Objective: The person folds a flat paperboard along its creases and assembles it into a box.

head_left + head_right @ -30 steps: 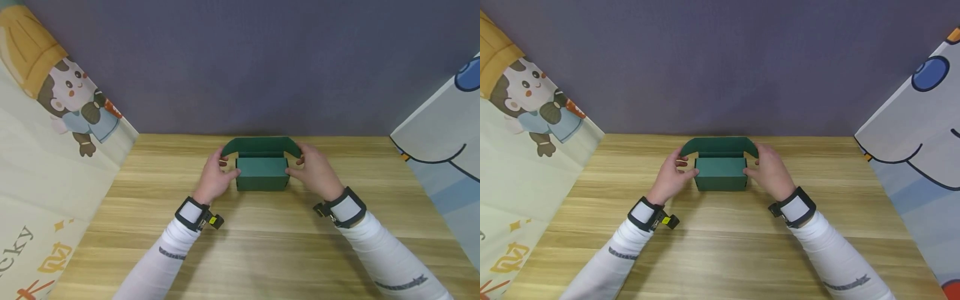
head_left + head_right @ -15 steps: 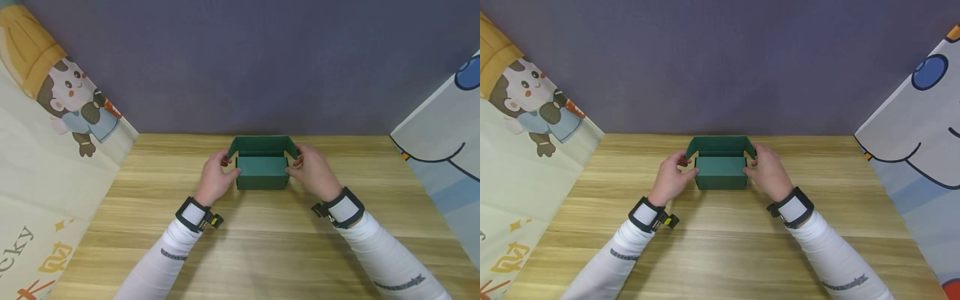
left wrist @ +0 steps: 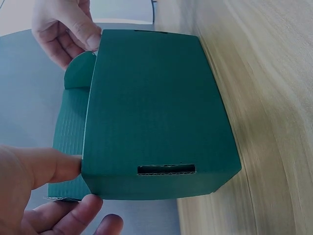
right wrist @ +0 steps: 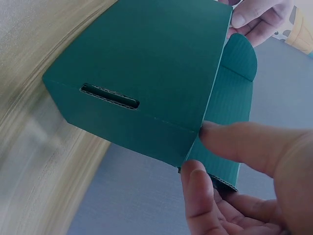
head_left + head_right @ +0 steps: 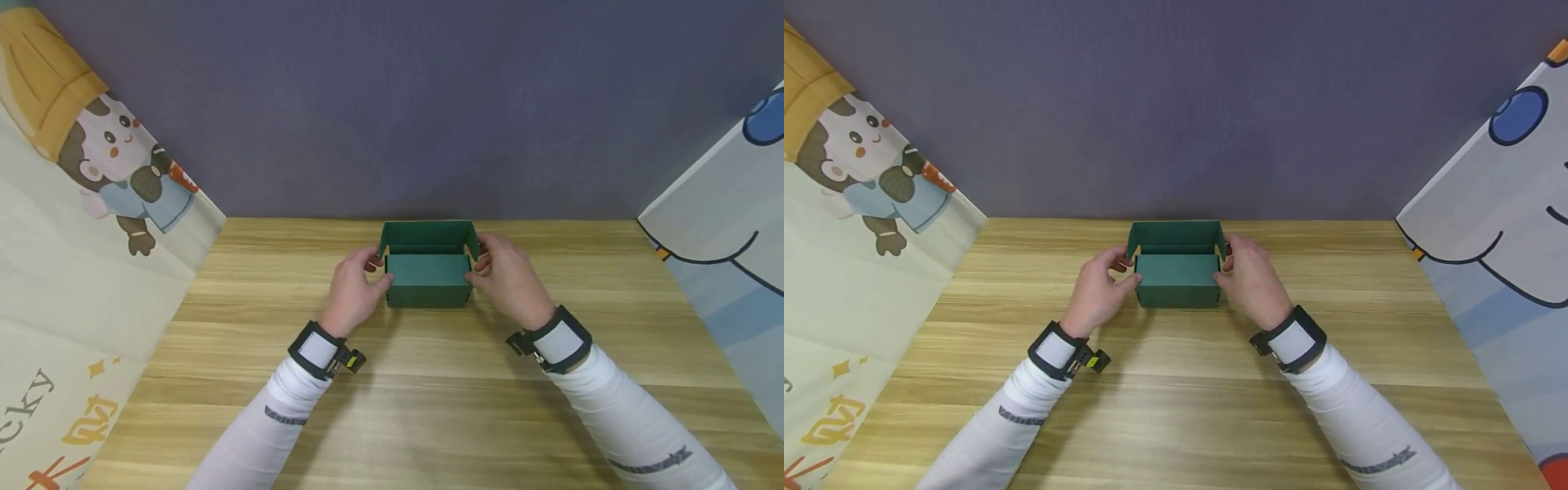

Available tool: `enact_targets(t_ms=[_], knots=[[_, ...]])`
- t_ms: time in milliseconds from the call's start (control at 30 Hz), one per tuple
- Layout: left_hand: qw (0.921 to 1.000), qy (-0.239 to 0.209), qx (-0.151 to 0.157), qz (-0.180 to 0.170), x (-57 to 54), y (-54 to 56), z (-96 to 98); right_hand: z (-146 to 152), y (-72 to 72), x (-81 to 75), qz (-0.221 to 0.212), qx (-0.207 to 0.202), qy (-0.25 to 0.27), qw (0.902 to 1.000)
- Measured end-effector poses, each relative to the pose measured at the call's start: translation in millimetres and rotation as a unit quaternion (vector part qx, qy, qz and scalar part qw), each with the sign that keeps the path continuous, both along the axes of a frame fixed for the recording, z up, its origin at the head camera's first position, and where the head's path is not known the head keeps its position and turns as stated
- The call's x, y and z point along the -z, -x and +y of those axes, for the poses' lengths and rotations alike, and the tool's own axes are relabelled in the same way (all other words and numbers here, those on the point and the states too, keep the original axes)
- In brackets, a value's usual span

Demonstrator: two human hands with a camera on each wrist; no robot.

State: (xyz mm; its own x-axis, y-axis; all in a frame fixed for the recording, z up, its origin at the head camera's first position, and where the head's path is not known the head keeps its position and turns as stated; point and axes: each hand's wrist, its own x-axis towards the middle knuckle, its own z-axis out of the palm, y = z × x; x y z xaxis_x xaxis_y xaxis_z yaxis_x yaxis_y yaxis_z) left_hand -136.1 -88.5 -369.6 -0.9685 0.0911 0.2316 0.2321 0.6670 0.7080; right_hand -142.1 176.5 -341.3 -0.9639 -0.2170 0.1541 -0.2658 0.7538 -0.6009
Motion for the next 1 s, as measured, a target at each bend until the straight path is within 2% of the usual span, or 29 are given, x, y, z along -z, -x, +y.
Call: enact_targets(t_ms=[467, 1000], knots=[[0.9997, 0.012, 0.01, 0.017, 0.3, -0.7, 0.3, -0.7, -0.8, 3.8, 0.021, 0.006, -0.014, 0.9997], [0.9994, 0.001, 0.019, 0.029, 3.0, 0.7, 0.5, -0.3, -3.1, 5.8, 0.039, 0.006, -0.009, 0.9992]])
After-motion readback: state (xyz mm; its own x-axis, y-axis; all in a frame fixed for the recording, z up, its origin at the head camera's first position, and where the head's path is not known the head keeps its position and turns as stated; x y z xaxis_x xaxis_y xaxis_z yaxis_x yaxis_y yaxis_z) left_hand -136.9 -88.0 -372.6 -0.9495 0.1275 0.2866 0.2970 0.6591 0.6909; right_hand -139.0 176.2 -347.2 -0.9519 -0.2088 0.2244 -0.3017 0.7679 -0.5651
